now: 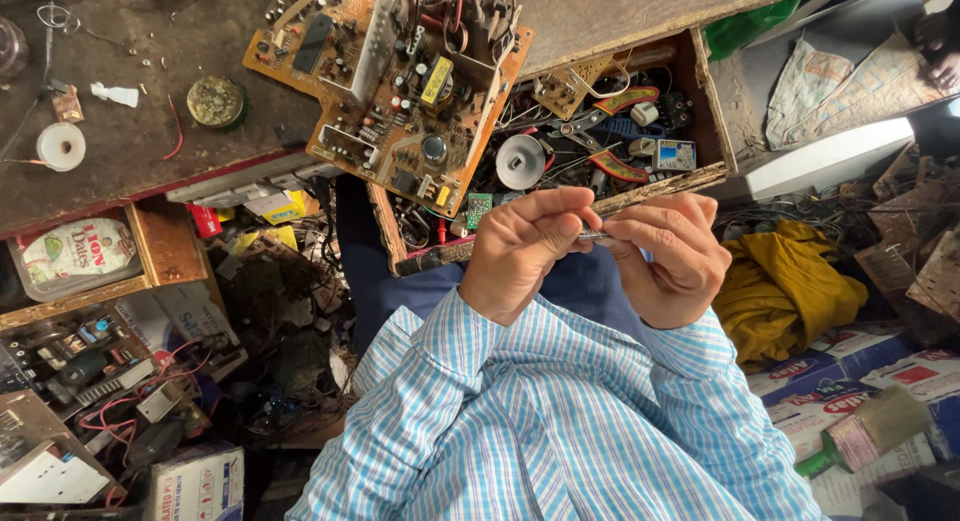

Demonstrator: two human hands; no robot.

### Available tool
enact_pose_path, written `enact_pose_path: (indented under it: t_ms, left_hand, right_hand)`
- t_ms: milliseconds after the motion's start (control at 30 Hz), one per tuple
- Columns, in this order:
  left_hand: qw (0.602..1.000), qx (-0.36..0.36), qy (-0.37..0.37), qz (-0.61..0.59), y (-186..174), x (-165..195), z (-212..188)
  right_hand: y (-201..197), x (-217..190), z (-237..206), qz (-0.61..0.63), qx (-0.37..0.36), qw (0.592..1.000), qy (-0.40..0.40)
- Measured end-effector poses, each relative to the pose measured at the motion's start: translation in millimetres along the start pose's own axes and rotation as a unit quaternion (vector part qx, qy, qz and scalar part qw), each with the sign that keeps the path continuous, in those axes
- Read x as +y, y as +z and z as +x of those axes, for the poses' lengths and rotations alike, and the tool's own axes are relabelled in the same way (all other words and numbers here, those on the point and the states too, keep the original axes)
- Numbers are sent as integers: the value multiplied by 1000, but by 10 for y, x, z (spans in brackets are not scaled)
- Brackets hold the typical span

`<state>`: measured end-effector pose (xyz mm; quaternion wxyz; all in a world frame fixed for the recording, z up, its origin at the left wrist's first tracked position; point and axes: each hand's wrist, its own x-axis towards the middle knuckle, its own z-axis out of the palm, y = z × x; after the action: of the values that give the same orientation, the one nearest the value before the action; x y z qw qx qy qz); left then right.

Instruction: The person uses pliers to strip a wire, then uses tweezers to place a small component onto a circuit board. The person continues to adjust and place components on the board using tweezers.

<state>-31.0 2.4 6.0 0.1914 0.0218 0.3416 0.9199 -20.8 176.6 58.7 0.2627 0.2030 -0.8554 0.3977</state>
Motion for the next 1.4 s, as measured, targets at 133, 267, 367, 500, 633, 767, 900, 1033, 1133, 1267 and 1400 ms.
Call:
enact_pose_path:
  t_ms: [133,267,367,500,633,767,900,1033,1133,1267,1400]
  left_hand:
    - [1000,14,14,13,-2,-11,4]
    - [993,14,65,100,-11,61,43]
    - [977,17,85,195,11,128,36]
    - [957,33,103,269,58,181,27]
    - [948,30,122,293,61,215,47]
    - [952,24,138,272,43,246,63]
    - [939,35,154,305,27,300,78]
    - [935,44,157,316,30,344,69]
    - [938,43,151,309,16,371,76]
    - [948,49,142,279,-23,395,113]
    - [947,60,155,275,-64,426,132]
  right_hand:
    - [18,31,-90,-4,10,1000,4]
    - [-10,143,-244,15,28,999,27]
    - [-57,258,-393,54,41,994,90]
    - [-110,402,-554,76,64,983,155]
    - [-102,487,-640,169,78,956,226]
    - [-101,554,-636,277,89,918,269]
    - [-148,600,-556,491,114,803,319]
    - [-172,617,-450,570,124,741,331]
    - [-181,608,-394,605,125,704,351]
    - [-117,555,-326,545,73,771,322]
    - [-63,436,-193,450,33,830,326]
